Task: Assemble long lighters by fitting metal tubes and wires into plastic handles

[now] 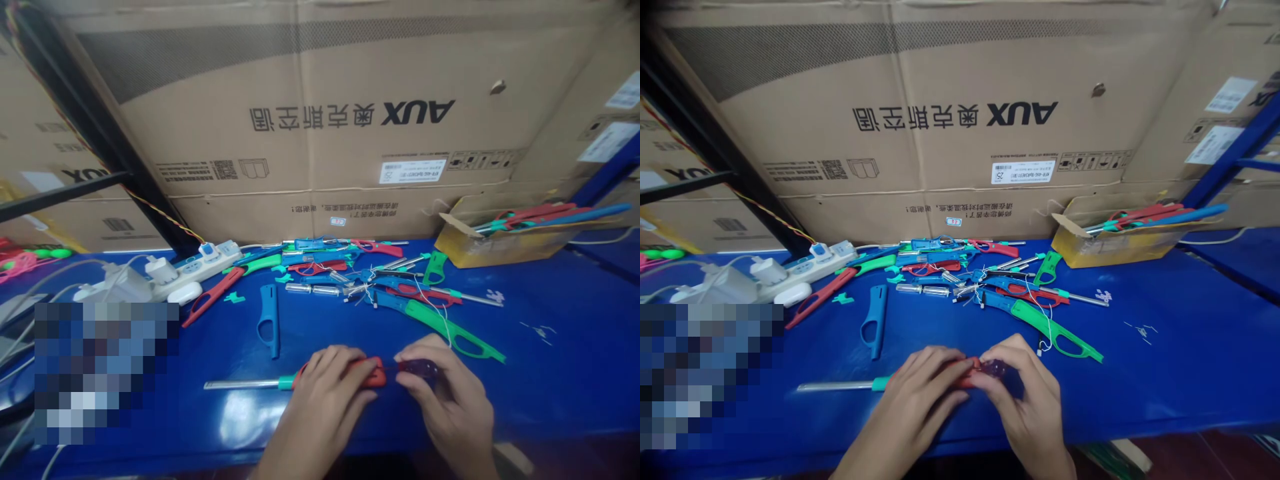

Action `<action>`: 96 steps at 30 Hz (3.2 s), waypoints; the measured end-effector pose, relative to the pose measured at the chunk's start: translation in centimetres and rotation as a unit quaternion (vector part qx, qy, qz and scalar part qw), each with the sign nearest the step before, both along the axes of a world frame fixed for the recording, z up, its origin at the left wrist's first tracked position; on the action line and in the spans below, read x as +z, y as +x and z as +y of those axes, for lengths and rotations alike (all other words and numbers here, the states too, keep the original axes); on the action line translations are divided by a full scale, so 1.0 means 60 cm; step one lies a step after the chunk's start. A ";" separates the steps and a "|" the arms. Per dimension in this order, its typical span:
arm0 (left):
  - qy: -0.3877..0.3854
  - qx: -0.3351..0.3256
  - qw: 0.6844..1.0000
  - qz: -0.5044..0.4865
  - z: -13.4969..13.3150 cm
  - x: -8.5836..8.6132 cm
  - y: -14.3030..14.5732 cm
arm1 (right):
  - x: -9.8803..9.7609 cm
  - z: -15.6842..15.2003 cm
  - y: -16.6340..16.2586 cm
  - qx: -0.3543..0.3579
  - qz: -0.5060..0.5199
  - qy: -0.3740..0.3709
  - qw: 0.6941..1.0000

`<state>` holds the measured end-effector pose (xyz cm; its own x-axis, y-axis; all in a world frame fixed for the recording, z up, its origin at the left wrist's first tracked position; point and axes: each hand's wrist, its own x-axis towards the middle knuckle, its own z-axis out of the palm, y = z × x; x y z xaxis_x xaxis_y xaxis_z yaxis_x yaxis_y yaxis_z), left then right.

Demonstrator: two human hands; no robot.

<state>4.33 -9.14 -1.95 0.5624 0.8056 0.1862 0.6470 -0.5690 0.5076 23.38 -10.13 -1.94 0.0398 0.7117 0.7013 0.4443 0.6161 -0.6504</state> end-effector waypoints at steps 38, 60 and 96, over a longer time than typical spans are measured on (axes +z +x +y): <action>0.004 0.003 1.000 -0.004 -0.002 0.006 0.002 | -0.006 -0.001 0.001 0.050 -0.010 -0.035 0.998; 0.003 -0.003 1.000 -0.016 0.001 0.003 0.002 | 0.002 -0.002 -0.003 0.036 -0.019 -0.034 0.999; 0.006 -0.007 1.000 -0.004 0.001 0.005 0.000 | -0.002 -0.003 0.000 0.058 -0.020 -0.048 0.997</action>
